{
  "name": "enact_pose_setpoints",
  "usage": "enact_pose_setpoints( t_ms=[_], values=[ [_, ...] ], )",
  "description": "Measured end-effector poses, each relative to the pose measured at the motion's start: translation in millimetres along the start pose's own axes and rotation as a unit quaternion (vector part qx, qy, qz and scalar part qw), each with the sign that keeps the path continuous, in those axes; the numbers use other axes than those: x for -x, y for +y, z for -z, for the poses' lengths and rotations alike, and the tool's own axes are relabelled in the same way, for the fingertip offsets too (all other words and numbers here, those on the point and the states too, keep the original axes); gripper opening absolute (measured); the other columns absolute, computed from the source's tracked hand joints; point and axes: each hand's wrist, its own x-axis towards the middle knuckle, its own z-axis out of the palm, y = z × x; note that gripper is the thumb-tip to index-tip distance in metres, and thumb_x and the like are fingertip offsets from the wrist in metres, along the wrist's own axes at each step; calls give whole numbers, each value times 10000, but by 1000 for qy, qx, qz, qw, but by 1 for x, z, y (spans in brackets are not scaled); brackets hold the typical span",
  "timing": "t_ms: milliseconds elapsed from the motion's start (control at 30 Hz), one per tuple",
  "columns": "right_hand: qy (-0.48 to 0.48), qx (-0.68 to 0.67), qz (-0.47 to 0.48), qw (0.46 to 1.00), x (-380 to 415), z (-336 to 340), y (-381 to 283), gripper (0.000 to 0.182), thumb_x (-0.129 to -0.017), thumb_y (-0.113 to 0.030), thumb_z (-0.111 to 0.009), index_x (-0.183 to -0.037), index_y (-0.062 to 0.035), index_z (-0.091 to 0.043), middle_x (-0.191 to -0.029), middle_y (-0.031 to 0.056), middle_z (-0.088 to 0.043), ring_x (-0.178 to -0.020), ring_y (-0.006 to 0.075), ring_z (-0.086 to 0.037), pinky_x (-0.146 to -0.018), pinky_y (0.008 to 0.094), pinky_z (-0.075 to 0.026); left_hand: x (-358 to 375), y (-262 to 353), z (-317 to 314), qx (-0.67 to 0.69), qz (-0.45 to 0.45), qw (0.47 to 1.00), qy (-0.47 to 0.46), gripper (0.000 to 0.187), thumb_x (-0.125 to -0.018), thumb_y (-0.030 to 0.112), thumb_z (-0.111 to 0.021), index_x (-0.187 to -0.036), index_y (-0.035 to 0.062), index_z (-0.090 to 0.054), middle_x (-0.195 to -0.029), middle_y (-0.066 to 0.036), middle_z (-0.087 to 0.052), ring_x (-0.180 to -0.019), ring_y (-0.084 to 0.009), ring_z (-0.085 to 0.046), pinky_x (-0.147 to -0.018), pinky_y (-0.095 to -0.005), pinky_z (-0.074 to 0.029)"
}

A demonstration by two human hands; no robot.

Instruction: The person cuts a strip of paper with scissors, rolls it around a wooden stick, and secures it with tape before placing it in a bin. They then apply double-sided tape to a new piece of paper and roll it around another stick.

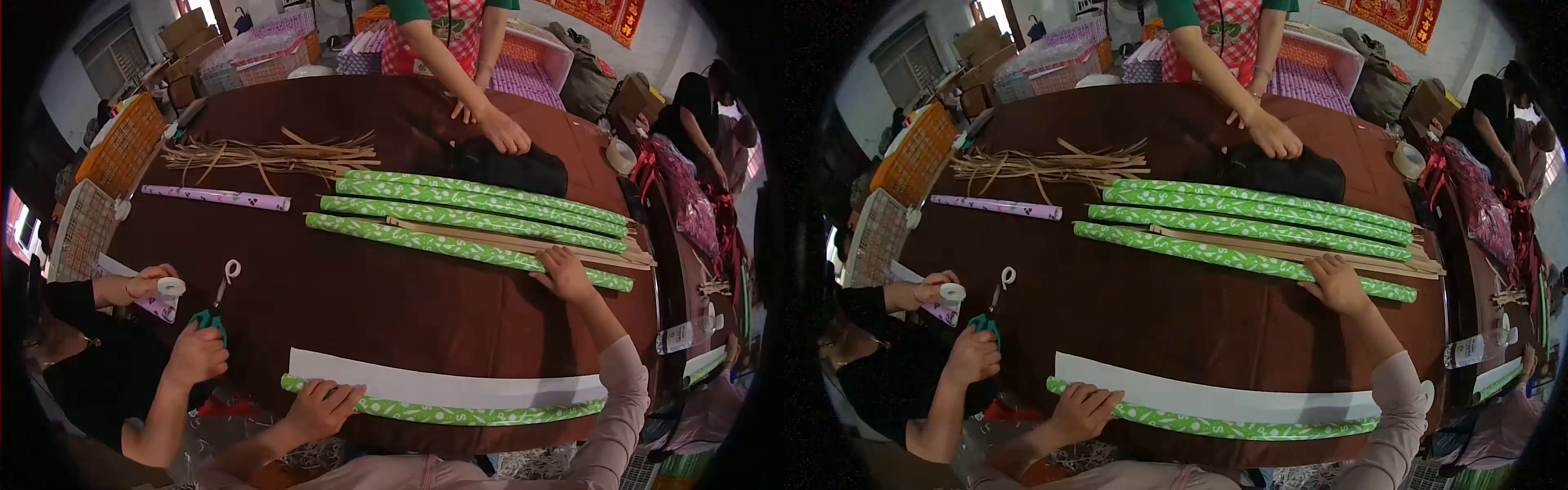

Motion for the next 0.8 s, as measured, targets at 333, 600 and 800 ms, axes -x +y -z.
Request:
enact_pose_setpoints(
  t_ms=[333,600,800],
  values=[
    [-30,53,-25,998,-22,22,32,545,-761,-296,-753,-1204,-62,-538,-1243,131,-542,-1153,320,-512,-966,444,-401,4,0,-1,-4,-5,1000,5,438,-861,248,-661,-1264,84,-607,-1028,-18,-586,-897,-204,-528,-809,-376,-428],
    [-146,55,-107,982,-33,18,41,715,-568,-204,-754,-1219,-29,-516,-1095,142,-603,-1086,319,-556,-950,431,-411,5,1,-4,-2,17,1000,-12,366,-898,219,-607,-1241,93,-614,-1012,-22,-586,-894,-219,-528,-814,-396,-424],
    [-30,102,-46,993,-51,34,57,553,-596,-158,-728,-1120,-64,-580,-1127,106,-597,-1085,316,-558,-992,467,-392,5,1,-3,-9,23,999,-31,354,-892,223,-606,-1226,108,-616,-992,-14,-582,-890,-222,-527,-810,-408,-424]
  ],
)
